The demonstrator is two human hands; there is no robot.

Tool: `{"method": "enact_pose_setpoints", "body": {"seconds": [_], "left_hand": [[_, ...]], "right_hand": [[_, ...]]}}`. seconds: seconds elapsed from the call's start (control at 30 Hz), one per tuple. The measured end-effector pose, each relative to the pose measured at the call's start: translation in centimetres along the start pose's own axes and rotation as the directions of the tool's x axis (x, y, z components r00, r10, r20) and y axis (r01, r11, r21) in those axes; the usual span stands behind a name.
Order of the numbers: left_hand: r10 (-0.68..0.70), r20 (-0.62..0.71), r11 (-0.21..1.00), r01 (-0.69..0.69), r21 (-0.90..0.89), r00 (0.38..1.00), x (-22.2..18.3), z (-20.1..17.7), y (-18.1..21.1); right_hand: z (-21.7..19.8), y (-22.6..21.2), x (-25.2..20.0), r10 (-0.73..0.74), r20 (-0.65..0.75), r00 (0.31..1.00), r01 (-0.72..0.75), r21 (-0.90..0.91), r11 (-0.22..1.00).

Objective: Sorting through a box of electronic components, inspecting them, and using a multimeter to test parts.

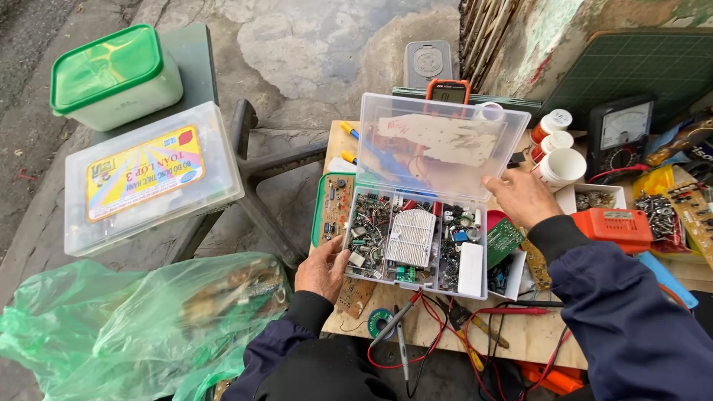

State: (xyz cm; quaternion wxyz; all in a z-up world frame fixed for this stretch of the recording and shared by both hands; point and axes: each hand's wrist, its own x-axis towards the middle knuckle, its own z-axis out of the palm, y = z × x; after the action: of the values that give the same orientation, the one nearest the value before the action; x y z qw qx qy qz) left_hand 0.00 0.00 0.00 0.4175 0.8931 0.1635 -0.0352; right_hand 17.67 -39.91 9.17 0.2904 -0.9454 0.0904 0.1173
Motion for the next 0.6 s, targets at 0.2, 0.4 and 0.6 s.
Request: {"method": "enact_pose_setpoints", "body": {"seconds": [0.2, 0.4, 0.6], "left_hand": [[0.054, -0.014, 0.997, -0.055, -0.045, 0.998, -1.3, -1.2, 0.5], [0.269, -0.096, 0.962, -0.263, 0.071, 0.958, -1.1, -2.5, 1.0], [0.372, 0.103, 0.866, -0.385, 0.320, 0.922, 0.7, -1.7, 2.1]], "right_hand": [[-2.2, -4.1, -5.3, 0.009, -0.040, 0.999, -0.013, -0.094, 0.995], [3.8, -8.3, -13.4, -0.051, 0.048, 0.998, 0.041, 0.202, 0.978], [12.6, -10.4, -13.1, -0.480, 0.117, 0.869, 0.478, 0.045, 0.877]]}}
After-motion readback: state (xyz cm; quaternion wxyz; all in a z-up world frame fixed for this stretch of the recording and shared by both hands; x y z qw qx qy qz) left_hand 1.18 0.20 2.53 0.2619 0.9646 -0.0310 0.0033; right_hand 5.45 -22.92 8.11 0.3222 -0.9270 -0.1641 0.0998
